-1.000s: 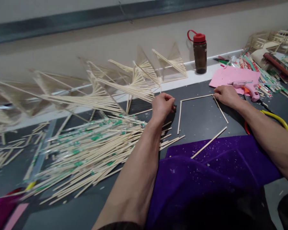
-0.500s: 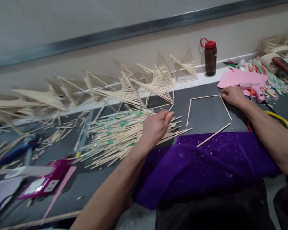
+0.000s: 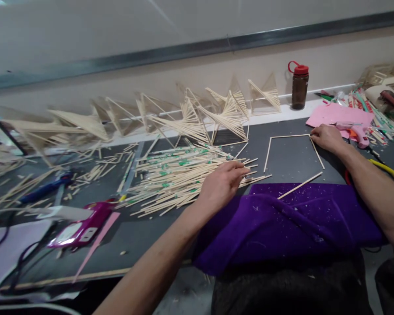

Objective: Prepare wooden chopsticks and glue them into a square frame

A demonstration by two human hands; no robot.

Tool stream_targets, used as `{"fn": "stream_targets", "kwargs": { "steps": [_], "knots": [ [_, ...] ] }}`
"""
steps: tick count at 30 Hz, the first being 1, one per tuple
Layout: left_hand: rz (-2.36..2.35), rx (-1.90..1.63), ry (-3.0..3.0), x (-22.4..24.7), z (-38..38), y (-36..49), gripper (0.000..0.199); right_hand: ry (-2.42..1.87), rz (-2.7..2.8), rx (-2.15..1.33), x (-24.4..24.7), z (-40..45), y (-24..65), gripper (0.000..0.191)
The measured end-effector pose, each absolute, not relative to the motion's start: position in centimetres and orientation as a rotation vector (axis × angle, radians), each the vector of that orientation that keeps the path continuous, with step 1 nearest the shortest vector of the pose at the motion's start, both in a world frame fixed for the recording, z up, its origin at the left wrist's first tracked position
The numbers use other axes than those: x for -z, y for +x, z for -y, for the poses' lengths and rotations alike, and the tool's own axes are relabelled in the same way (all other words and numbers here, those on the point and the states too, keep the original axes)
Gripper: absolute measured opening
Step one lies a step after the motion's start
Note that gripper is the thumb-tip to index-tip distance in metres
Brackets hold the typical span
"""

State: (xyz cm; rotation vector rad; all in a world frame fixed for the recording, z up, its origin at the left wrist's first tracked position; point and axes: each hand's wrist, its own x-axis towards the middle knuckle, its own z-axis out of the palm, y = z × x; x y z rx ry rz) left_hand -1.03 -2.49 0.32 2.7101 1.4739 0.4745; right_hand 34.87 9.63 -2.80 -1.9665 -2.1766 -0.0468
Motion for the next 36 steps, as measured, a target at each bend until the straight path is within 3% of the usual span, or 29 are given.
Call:
{"fn": "stream_targets", "kwargs": {
  "steps": [9, 16, 24, 36],
  "knots": [
    [-1.33, -0.245, 2.884, 2.4, 1.2, -1.1, 0.031, -1.963, 2.212, 0.026, 2.7, -9.6, 34.8, 0.038],
    [-1.629, -0.306, 2.838, 2.8, 0.9, -2.4, 0.034, -1.964, 2.2, 0.017, 2.6, -9.6, 34.7, 0.037],
    [-1.67, -0.247, 2.806, 2.2, 0.9, -5.2, 0.032, -1.963, 2.203, 0.035, 2.5, -9.5, 34.7, 0.037],
    [-1.612, -0.296, 2.947, 3.0, -0.6, -3.1, 0.033, -1.987, 2.203, 0.047, 2.4, -9.4, 34.6, 0.037]
  ]
}}
